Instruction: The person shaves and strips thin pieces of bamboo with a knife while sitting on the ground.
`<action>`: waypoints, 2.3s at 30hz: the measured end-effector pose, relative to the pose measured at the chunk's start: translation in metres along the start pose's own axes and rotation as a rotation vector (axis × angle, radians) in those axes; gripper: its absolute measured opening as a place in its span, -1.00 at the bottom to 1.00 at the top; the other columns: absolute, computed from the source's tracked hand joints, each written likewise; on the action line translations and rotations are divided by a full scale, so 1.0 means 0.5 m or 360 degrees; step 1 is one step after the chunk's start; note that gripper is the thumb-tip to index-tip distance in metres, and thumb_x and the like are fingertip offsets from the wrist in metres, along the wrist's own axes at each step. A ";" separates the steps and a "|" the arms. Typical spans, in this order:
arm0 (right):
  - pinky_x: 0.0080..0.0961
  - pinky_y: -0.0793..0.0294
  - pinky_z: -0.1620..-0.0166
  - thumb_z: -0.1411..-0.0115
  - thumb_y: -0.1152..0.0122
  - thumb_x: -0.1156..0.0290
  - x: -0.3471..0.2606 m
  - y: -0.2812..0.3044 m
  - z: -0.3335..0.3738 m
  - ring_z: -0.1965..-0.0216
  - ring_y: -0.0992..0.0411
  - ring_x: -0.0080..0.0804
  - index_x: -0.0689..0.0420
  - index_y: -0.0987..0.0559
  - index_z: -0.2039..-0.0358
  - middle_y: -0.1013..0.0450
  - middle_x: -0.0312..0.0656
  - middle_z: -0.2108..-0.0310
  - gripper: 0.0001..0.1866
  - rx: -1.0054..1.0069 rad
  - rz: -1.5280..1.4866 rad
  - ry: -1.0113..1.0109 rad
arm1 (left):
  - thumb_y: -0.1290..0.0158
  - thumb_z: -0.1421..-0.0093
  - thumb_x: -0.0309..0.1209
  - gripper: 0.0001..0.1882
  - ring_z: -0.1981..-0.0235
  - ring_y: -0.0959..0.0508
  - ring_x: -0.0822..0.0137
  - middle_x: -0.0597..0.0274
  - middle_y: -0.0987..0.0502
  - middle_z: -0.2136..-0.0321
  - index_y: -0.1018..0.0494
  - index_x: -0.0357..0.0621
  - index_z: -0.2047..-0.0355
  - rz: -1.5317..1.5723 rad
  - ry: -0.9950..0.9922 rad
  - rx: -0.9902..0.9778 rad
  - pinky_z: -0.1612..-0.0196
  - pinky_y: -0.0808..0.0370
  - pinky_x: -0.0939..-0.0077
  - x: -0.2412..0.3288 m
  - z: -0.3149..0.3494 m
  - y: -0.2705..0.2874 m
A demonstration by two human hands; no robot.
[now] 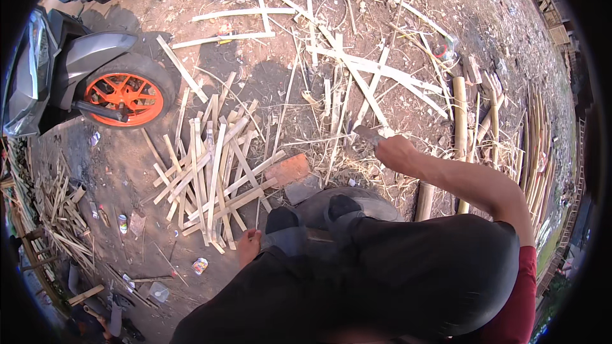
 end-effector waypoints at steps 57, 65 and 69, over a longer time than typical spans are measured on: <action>-0.11 -0.51 0.26 -0.32 0.11 -0.08 -0.033 -0.483 0.101 0.47 -0.55 0.13 0.35 -0.56 0.29 -0.52 0.21 0.52 -0.37 0.0626 -0.1723 -0.1105 | -0.15 -0.18 -0.16 -0.73 0.27 -0.63 0.09 0.06 -0.65 0.44 -0.65 -0.09 0.38 -0.0344 -0.0588 -0.0429 0.10 -0.44 0.11 0.636 -0.237 -0.437; -0.01 -0.47 0.38 -0.20 -0.27 0.27 -0.021 -0.380 0.198 0.45 -0.52 0.22 0.30 -0.41 0.22 -0.50 0.23 0.48 -0.65 0.1085 -0.1804 -0.1185 | -0.16 -0.05 -0.45 -0.88 0.22 -0.54 0.11 0.15 -0.57 0.32 -0.57 -0.18 0.38 -0.0514 -0.1881 0.0408 0.09 -0.34 0.16 0.757 -0.069 -0.237; 0.03 -0.45 0.46 -0.23 -0.21 0.35 -0.011 -0.307 0.151 0.49 -0.50 0.29 0.30 -0.33 0.29 -0.47 0.27 0.54 -0.70 0.1316 -0.1845 -0.1142 | -0.13 -0.05 -0.46 -0.88 0.30 -0.56 0.12 0.13 -0.54 0.39 -0.55 -0.20 0.38 -0.0688 -0.2203 0.0451 0.17 -0.41 0.21 0.726 -0.014 -0.262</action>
Point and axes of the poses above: each hand's wrist, its own z-axis away from the middle knuckle, its own y-axis out of the back of the hand, x = y × z, the point moved 7 cm from there along -z, towards the middle knuckle
